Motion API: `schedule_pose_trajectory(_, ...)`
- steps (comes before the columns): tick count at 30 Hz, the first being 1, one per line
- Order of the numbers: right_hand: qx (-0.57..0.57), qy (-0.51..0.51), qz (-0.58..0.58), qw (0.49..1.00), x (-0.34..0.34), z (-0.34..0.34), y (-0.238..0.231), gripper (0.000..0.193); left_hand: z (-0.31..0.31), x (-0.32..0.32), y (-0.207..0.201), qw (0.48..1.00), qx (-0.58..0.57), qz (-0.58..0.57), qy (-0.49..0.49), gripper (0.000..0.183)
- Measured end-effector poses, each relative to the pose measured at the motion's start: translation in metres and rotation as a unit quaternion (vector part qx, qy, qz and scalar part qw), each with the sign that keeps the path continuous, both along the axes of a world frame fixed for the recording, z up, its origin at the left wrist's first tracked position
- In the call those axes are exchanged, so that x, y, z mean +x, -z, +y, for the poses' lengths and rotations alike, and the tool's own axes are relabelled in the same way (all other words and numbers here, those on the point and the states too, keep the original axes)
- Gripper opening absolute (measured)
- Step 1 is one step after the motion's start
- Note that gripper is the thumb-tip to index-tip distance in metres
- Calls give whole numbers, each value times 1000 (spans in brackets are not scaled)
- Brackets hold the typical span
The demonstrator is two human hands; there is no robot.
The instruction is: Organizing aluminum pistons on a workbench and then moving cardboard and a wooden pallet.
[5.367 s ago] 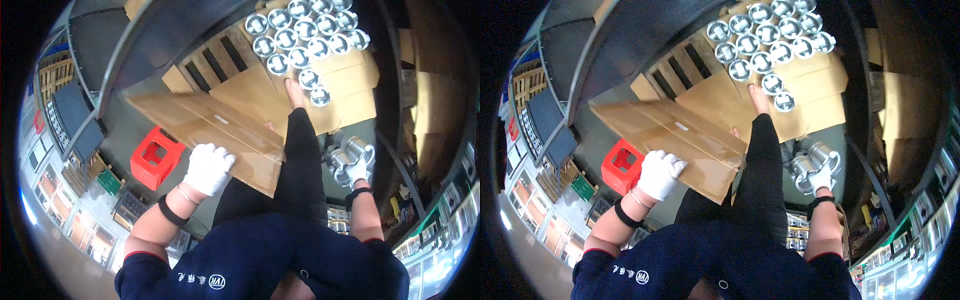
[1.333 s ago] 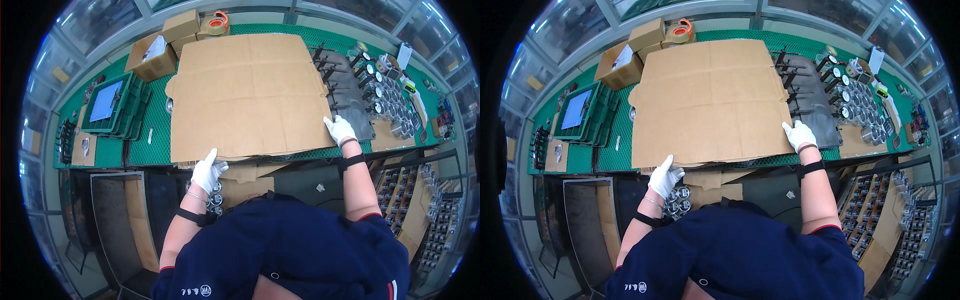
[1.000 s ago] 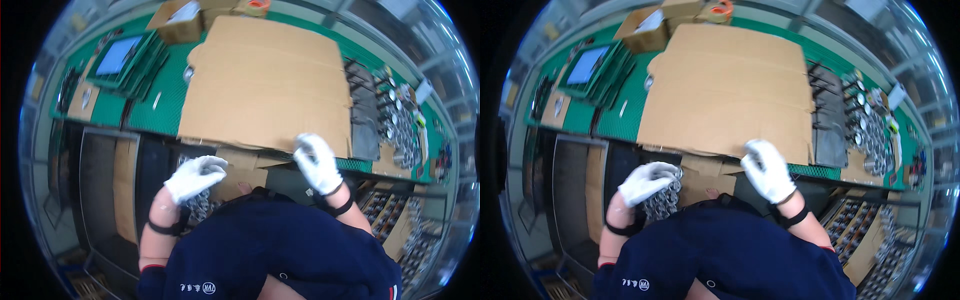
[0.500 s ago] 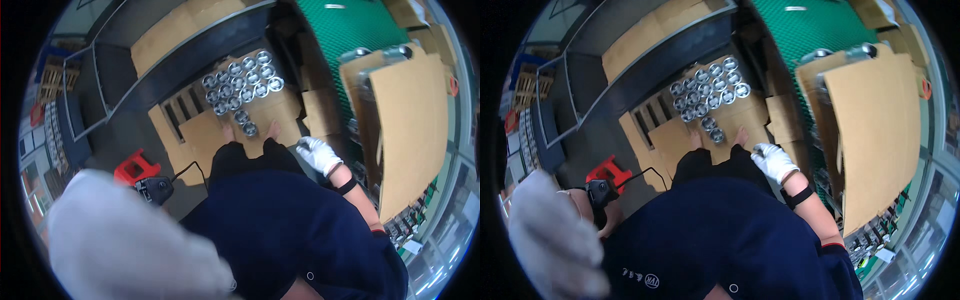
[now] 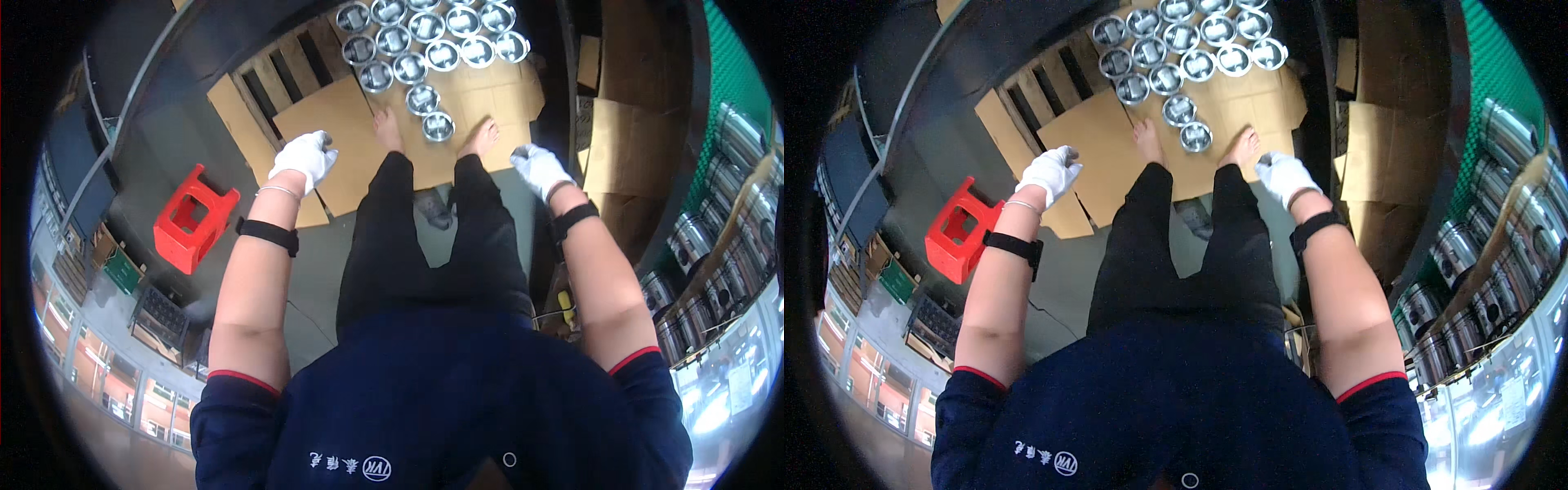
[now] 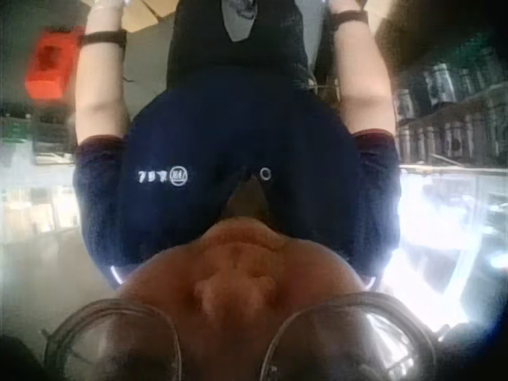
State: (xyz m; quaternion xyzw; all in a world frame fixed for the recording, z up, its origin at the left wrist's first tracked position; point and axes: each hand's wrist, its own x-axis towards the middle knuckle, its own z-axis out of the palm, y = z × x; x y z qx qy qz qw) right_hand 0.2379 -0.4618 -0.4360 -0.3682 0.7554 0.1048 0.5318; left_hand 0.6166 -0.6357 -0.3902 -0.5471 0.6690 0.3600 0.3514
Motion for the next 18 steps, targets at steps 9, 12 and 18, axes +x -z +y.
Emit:
schedule_pose_trajectory(9, 64, 50, -9, 997, 16, 7, 54, 40, 63, 46, 73, 995, 77, -58, -28, 42)
schedule_pose_trajectory(12, 75, -4, 8, 997, 18, -7, 111, 39, 42, 18, 127, 999, 32, -23, 38, 46)
schedule_pose_trajectory(18, 109, -116, 46, 986, 53, -7, 262, 43, 8, -64, 256, 993, -16, 10, 117, 58)
